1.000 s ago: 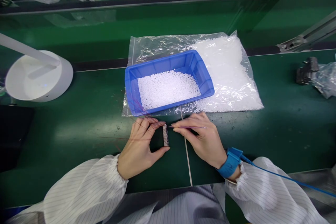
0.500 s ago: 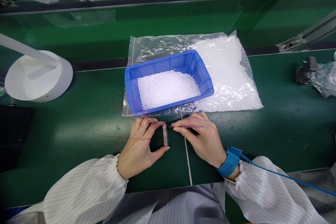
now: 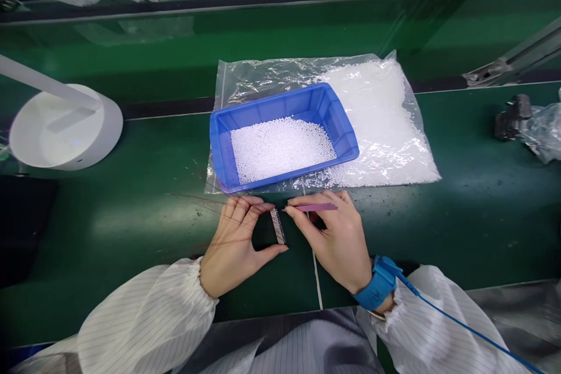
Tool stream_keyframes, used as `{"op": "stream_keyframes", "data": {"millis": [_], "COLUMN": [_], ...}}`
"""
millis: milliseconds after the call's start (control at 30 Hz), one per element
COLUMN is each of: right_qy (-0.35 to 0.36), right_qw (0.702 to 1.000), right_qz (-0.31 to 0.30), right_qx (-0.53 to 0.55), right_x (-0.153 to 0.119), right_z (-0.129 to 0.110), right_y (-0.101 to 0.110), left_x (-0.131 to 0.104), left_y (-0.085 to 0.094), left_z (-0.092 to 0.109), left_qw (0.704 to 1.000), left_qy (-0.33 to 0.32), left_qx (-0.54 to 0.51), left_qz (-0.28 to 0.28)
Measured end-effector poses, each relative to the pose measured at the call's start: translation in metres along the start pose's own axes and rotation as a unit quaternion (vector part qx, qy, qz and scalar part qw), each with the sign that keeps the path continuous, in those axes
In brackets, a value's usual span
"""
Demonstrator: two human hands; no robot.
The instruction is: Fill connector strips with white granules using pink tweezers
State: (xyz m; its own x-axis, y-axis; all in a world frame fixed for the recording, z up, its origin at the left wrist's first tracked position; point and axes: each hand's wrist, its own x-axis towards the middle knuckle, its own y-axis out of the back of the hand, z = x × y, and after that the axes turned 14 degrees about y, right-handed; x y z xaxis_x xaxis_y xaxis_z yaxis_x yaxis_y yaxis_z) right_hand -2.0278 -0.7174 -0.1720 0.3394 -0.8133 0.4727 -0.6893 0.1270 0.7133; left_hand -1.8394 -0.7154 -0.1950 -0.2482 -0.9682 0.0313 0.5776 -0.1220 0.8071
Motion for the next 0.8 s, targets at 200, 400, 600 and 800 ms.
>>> {"op": "stream_keyframes", "data": {"millis": [200, 400, 600, 800], "right_qy": [0.008, 0.023, 0.040, 0.050], "right_qw": [1.000, 0.999, 0.998, 0.998], "right_qz": [-0.007, -0.009, -0.009, -0.012], "right_qx": [-0.013, -0.029, -0.041, -0.044], "right_x": [0.0019, 0.0025, 0.0034, 0.0046], "right_z": [-0.0019, -0.0039, -0.0044, -0.0044], "right_y": [-0.0015, -0.0002, 0.0000, -0.0001], "left_x": [-0.0003, 0.0005, 0.0000, -0.0003], "left_y": [-0.0002, -0.0008, -0.0019, -0.0021], "left_z": [0.0001, 0.0002, -0.0005, -0.0003], "left_qw": [1.000, 1.000, 1.000, 0.999], "left_qy": [-0.004, -0.015, -0.021, -0.024], "left_qx": [0.000, 0.002, 0.004, 0.011], "left_qz": [0.003, 0.014, 0.022, 0.029]}}
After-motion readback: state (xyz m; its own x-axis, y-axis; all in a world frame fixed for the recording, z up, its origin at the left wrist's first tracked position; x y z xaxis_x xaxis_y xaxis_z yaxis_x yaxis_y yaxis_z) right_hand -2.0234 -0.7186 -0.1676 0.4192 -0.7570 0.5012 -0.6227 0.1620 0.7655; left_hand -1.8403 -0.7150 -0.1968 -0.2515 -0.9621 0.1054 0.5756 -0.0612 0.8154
